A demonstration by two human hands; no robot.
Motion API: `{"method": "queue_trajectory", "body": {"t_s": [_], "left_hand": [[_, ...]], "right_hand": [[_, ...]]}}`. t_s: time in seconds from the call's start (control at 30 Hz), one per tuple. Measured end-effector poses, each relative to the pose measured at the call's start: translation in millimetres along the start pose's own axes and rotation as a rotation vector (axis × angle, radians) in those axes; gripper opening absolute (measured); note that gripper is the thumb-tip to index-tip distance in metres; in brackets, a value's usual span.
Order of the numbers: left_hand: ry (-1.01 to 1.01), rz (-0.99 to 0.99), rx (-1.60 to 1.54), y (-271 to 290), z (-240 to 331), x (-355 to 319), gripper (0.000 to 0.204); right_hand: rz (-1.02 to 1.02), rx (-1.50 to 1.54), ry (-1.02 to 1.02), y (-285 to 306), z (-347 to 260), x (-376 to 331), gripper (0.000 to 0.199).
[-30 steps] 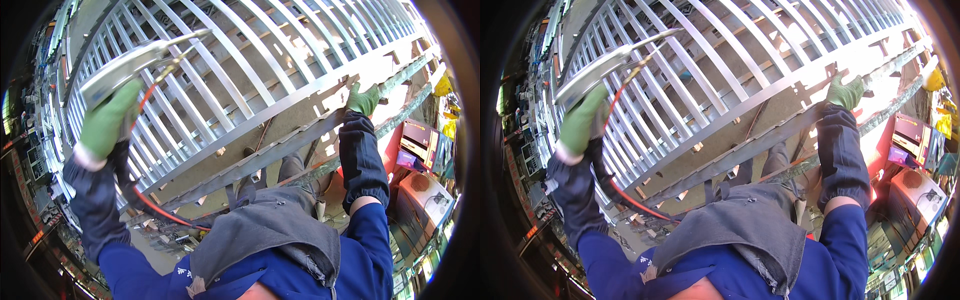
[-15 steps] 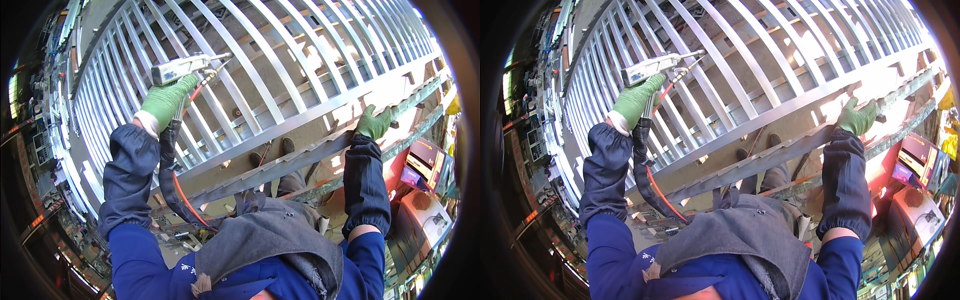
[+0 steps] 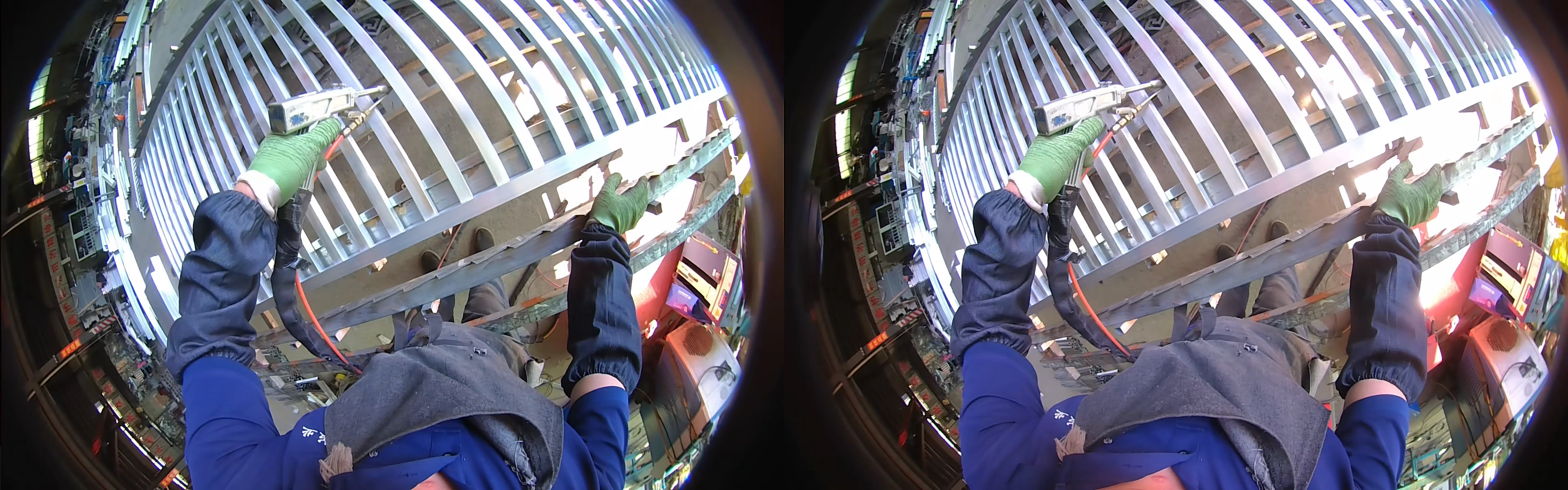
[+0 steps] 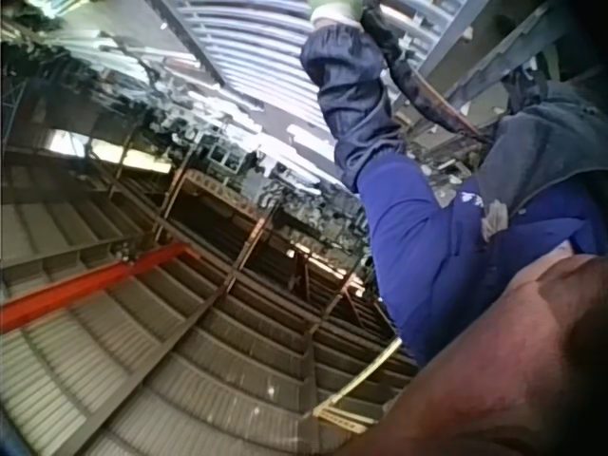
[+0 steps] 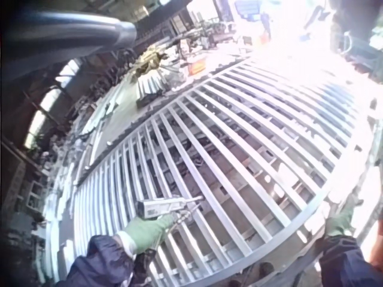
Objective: The person measures a metal frame with a tape measure, then uses a welding torch to weld the joints of the frame. The person is wearing protective gloves and a welding apron.
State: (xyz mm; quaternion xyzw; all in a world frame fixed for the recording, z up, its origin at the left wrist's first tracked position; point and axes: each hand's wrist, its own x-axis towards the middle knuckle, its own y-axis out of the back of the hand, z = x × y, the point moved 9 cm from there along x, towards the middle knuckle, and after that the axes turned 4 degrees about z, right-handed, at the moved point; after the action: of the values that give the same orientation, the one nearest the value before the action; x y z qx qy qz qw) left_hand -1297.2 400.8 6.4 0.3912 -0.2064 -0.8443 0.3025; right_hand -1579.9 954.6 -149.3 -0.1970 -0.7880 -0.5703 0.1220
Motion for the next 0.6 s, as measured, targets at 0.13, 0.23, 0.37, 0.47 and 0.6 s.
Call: {"method": "queue_trajectory", "body": {"t_s": [0.13, 0.23, 0.37, 0.47, 0.6], "left_hand": [[0.012, 0.003, 0.001, -1, -1, -1, 0.03], [-0.003, -0.002, 0.073, 1, -2, 2, 0.03], [0.015, -0.014, 0.02, 1, -1, -3, 0.03], [0.038, -0.033, -0.063, 13, -8, -11, 0.03], [0.118, 0.035, -0.117, 42, -11, -37, 0.031]], "right_hand": [[0.002, 0.001, 0.012, 0, 1, 0, 0.074], [0.004, 0.001, 0.026, -2, 0, 0, 0.074], [0.0, -0.009, 0.016, -3, 0, 1, 0.074], [-0.008, 0.024, 0.013, -1, -2, 0, 0.074], [0.01, 0.067, 0.009, 4, -6, 0, 0.073]]}}
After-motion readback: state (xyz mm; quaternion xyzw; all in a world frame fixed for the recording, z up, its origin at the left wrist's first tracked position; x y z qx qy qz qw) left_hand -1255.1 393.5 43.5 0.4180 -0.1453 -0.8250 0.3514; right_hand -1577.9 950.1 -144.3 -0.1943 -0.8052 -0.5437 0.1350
